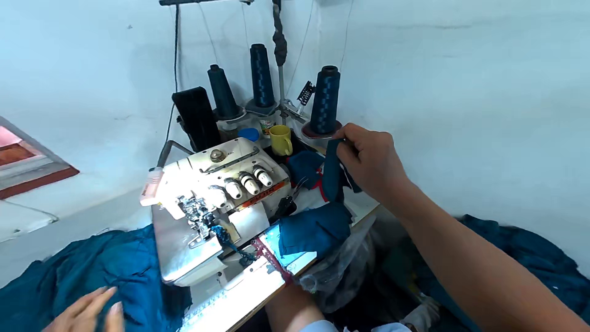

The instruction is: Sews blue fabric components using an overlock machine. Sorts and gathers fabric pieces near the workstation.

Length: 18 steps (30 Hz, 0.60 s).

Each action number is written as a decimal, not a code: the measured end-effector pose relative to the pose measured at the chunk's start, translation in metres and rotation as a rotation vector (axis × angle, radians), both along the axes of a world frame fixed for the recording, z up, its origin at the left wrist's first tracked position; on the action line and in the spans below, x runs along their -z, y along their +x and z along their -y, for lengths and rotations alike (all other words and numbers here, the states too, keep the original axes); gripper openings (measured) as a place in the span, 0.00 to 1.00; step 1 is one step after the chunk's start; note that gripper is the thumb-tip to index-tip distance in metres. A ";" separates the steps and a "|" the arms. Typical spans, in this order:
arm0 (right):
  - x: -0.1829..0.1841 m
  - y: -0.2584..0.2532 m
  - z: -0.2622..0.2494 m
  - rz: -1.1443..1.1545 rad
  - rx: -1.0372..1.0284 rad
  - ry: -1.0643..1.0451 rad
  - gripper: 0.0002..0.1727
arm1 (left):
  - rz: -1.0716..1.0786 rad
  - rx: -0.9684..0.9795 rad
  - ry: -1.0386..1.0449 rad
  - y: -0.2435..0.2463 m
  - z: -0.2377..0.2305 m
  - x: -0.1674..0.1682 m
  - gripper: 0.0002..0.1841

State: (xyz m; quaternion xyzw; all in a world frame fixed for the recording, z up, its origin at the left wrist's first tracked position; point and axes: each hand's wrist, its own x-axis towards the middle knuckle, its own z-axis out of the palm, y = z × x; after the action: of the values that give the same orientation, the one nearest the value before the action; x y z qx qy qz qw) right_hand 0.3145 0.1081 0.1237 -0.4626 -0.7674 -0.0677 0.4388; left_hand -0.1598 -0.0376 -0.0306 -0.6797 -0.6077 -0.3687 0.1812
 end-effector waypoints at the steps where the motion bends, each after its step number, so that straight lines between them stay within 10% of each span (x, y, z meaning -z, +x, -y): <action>1: -0.008 -0.013 0.016 0.050 -0.025 -0.005 0.10 | 0.041 0.104 -0.010 0.024 0.003 -0.011 0.15; 9: -0.028 -0.087 0.112 0.363 -0.316 -0.304 0.05 | 0.532 0.739 -0.299 0.180 0.031 -0.027 0.51; 18: 0.044 -0.111 0.098 0.368 -0.651 -1.028 0.10 | 0.972 1.099 -0.893 0.162 0.069 0.034 0.30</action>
State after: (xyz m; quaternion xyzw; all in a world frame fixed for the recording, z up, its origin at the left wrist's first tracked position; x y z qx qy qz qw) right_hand 0.2034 0.0100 0.0800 -0.3379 -0.8661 0.3677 0.0197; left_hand 0.0020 -0.1070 -0.0641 -0.6517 -0.2904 -0.3807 -0.5882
